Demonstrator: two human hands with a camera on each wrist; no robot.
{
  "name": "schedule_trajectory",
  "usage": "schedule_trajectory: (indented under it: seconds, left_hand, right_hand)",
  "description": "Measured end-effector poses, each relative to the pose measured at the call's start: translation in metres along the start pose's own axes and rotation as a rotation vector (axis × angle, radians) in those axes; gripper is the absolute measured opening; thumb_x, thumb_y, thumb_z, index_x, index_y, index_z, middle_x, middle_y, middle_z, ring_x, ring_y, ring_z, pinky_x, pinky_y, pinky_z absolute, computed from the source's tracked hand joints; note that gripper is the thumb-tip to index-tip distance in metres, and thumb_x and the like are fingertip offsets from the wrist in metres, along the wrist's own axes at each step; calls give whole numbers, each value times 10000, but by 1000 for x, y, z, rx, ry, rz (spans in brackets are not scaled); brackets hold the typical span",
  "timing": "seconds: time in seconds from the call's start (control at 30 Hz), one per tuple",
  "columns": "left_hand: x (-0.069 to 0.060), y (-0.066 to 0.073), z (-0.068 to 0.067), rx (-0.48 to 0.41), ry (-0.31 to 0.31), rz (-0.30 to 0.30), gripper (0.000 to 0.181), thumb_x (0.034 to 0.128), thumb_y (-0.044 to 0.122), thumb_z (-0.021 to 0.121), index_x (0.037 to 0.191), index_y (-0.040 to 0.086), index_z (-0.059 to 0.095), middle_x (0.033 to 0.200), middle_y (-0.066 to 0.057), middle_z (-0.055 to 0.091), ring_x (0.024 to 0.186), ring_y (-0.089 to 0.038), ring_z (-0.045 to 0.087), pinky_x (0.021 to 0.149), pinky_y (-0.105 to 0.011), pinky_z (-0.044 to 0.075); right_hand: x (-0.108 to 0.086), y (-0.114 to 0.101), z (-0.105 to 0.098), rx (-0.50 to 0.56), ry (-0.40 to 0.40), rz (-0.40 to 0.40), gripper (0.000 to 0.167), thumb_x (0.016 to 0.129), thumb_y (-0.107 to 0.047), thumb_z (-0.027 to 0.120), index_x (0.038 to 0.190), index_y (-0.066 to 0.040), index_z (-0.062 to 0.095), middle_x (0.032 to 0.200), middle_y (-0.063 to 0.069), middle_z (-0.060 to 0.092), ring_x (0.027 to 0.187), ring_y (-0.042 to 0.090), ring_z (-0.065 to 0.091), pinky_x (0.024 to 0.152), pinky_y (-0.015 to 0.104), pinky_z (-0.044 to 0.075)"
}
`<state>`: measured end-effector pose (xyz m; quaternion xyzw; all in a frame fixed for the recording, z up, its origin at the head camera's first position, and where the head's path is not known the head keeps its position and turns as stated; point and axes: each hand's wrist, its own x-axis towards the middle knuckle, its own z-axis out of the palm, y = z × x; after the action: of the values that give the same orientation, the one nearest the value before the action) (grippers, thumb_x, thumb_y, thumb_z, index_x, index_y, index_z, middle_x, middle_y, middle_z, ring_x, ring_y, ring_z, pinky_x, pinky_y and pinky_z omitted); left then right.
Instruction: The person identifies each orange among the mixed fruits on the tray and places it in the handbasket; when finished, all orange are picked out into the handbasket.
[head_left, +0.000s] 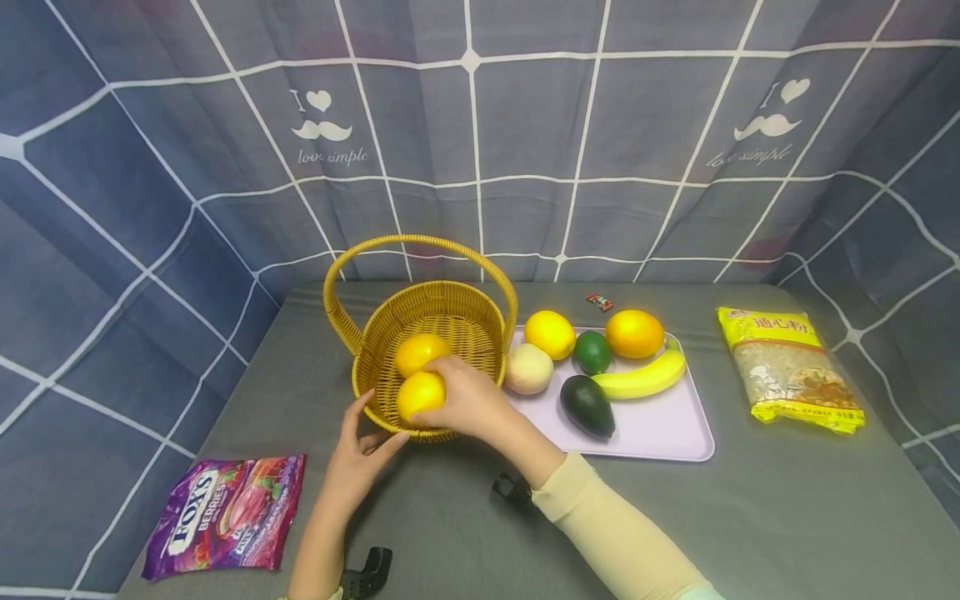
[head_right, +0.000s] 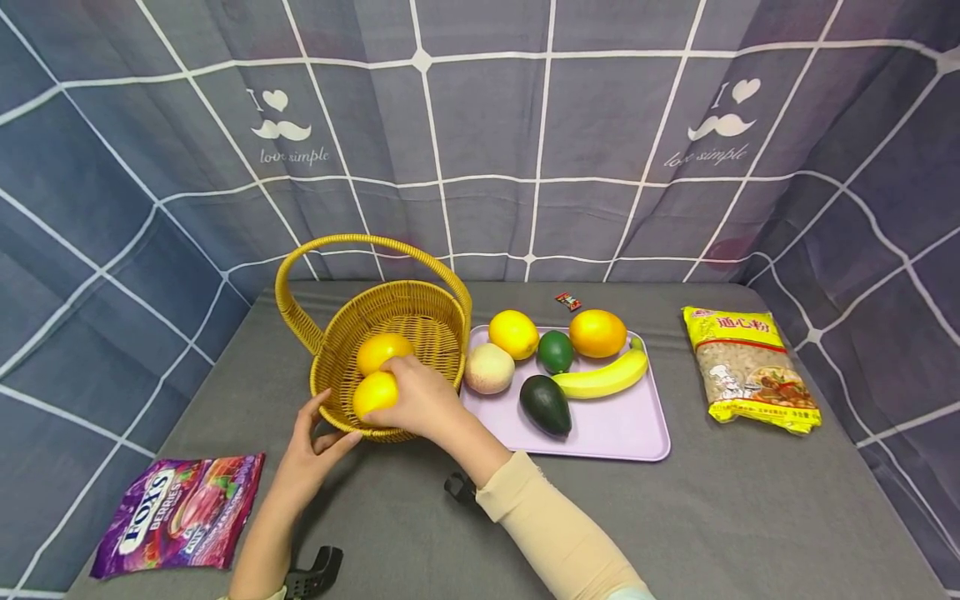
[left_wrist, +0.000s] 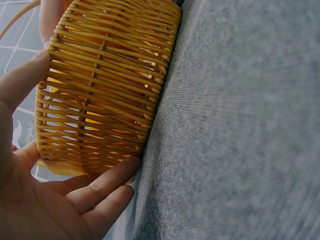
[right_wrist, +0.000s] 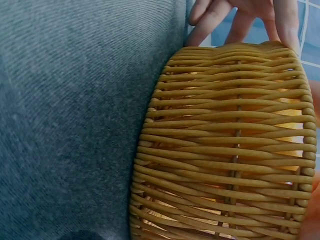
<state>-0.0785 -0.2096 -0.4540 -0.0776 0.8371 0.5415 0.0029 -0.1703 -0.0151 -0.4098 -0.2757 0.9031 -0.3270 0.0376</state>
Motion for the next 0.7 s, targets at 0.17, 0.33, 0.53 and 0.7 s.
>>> schedule_trajectory:
  seconds: [0.17, 0.33, 0.53, 0.7]
  left_hand:
    - [1, 0, 0, 2, 3, 3, 854, 861, 365, 733, 1515, 295, 188, 1568, -192, 114, 1196, -407, 526, 931, -566, 439]
    - [0, 1, 0, -2, -6, 10, 850, 875, 356, 720, 1523, 284, 174, 1564, -213, 108, 1202, -415, 518, 936, -570, 433]
    - [0, -1, 1, -12, -4, 3, 855, 866, 359, 729, 1519, 281, 183, 1570, -189, 105, 1204, -402, 520, 935, -566, 436]
    - [1, -2, 1, -7, -2, 2, 868, 861, 369, 733, 1522, 276, 178, 1571, -186, 104, 1208, -409, 514, 936, -570, 433]
  right_hand:
    - [-1, 1, 3, -70, 7, -27, 681, 720, -542, 775, 1243, -145, 595, 1149, -3, 611, 952, 158, 593, 809, 361, 495]
    - [-1, 2, 3, -99, 5, -60, 663, 732, -531, 772, 1240, -142, 601, 1183, -2, 607, 1032, 169, 584, 873, 361, 482]
    - [-3, 3, 1, -48, 16, -53, 694, 752, -537, 761, 1287, -134, 579, 1242, 16, 598, 1130, 191, 557, 957, 378, 445]
    - [-6, 4, -3, 1, 65, -57, 690, 767, -486, 773, 1310, -117, 563, 1273, 29, 579, 1166, 188, 537, 994, 359, 420]
